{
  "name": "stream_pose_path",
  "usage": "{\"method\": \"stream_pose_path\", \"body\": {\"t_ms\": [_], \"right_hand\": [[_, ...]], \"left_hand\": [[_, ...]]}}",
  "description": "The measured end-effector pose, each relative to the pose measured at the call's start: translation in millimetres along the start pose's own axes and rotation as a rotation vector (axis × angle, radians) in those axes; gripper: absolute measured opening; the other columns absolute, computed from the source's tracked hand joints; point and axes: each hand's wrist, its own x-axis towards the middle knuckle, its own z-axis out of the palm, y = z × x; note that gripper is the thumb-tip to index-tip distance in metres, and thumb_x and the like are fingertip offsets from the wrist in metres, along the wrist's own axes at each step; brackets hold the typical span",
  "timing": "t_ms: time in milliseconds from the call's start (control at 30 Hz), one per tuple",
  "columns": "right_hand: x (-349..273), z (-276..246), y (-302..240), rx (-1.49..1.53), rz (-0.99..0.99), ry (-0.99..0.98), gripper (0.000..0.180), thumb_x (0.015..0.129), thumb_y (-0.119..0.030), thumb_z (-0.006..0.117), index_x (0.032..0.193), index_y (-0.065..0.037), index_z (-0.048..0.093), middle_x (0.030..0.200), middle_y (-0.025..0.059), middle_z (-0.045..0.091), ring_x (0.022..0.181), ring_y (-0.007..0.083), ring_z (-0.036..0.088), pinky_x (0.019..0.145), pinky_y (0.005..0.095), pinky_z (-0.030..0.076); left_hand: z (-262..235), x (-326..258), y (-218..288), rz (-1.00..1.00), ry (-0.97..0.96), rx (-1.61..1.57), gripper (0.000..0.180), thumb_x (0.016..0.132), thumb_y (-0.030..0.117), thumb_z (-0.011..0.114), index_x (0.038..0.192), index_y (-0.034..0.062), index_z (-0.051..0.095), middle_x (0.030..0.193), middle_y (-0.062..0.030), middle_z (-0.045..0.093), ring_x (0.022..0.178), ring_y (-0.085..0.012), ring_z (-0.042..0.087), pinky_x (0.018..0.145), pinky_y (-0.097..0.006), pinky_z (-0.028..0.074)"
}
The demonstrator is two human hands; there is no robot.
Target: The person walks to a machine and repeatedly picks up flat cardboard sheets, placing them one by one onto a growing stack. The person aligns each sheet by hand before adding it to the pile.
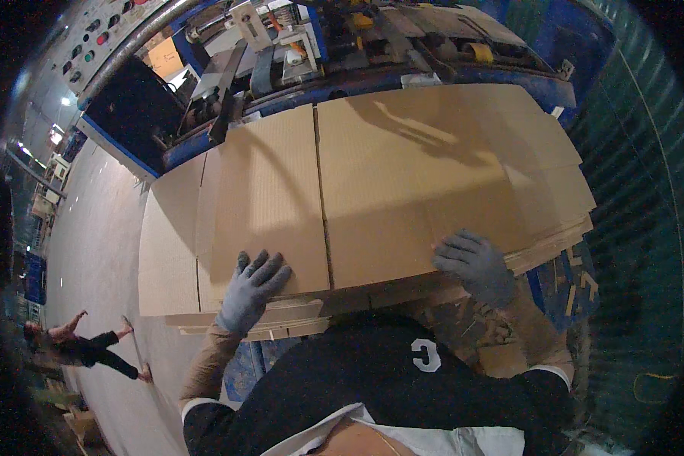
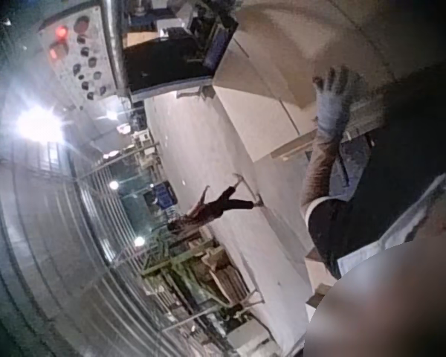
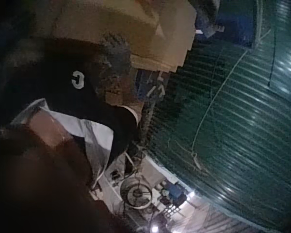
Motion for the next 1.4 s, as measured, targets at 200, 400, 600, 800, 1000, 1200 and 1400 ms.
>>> {"method": "stream_pose_path", "body": {"t_ms": [200, 400, 600, 800, 1000, 1200, 1400], "right_hand": [[7.4, -3.4, 41.5, -0.098, 0.139, -0.198, 0.051, 0.079, -0.043, 0.066, 0.116, -0.009, 0.059, 0.128, 0.0126, 0.056, 0.119, 0.0339, 0.05, 0.106, 0.0486, 0.034], [42.7, -5.3, 110.9, -0.155, 0.121, -0.068, 0.073, 0.07, -0.059, 0.067, 0.12, -0.007, 0.057, 0.129, 0.0153, 0.054, 0.122, 0.0365, 0.047, 0.106, 0.0478, 0.033], [131.5, 12.5, 175.8, -0.078, 0.3, -0.071, 0.065, 0.076, -0.048, 0.069, 0.12, -0.001, 0.057, 0.124, 0.0177, 0.057, 0.115, 0.0363, 0.052, 0.098, 0.0446, 0.04], [127.2, 19.4, 170.3, 0.002, 0.397, 0.266, 0.046, 0.08, -0.038, 0.067, 0.114, -0.008, 0.06, 0.105, 0.0196, 0.063, 0.099, 0.0368, 0.059, 0.084, 0.042, 0.047], [-105.3, 1.6, 176.0, -0.443, 1.101, 0.574, 0.047, 0.086, -0.027, 0.058, 0.127, -0.006, 0.053, 0.12, 0.0179, 0.058, 0.109, 0.0309, 0.056, 0.091, 0.0416, 0.045], [-178.8, 28.5, 223.7, -0.134, 1.201, 0.6, 0.045, 0.089, -0.018, 0.05, 0.132, -0.007, 0.05, 0.129, 0.0176, 0.053, 0.118, 0.03, 0.052, 0.098, 0.0444, 0.043], [-171.6, 3.8, 209.3, -0.049, 1.223, 0.933, 0.041, 0.093, -0.017, 0.044, 0.132, -0.005, 0.052, 0.131, 0.0167, 0.052, 0.12, 0.0282, 0.051, 0.099, 0.0431, 0.043]], "left_hand": [[4.6, -0.6, -30.9, 0.006, 0.048, 0.008, 0.05, 0.079, 0.01, 0.053, 0.129, 0.017, 0.054, 0.134, -0.0132, 0.05, 0.122, -0.0354, 0.048, 0.103, -0.058, 0.033], [22.7, 24.6, -85.6, -0.059, 0.276, 0.015, 0.054, 0.077, 0.018, 0.061, 0.131, 0.017, 0.052, 0.137, -0.0141, 0.047, 0.125, -0.0356, 0.045, 0.107, -0.054, 0.031], [33.1, 132.8, -160.4, -0.194, 0.458, 0.139, 0.059, 0.078, 0.024, 0.069, 0.132, 0.0112, 0.05, 0.132, -0.0161, 0.051, 0.127, -0.037, 0.043, 0.109, -0.054, 0.028], [21.4, 139.5, -143.5, -0.55, 0.581, 0.138, 0.077, 0.08, 0.025, 0.066, 0.143, -0.0001, 0.029, 0.144, -0.024, 0.035, 0.136, -0.0406, 0.029, 0.112, -0.054, 0.019], [30.1, -78.6, -113.5, -1.731, 0.92, 0.184, 0.078, 0.084, 0.036, 0.066, 0.139, -0.0092, 0.032, 0.142, -0.0301, 0.036, 0.133, -0.0433, 0.032, 0.112, -0.045, 0.023], [57.1, -149.9, -112.0, -1.575, 1.267, -0.604, 0.084, 0.081, 0.039, 0.067, 0.137, -0.0135, 0.032, 0.145, -0.032, 0.031, 0.137, -0.0366, 0.031, 0.112, -0.04, 0.025], [40.1, -136.4, -105.4, -1.666, 0.981, -0.346, 0.082, 0.084, 0.041, 0.064, 0.14, -0.0096, 0.032, 0.147, -0.0306, 0.029, 0.139, -0.0378, 0.025, 0.114, -0.038, 0.019]]}}
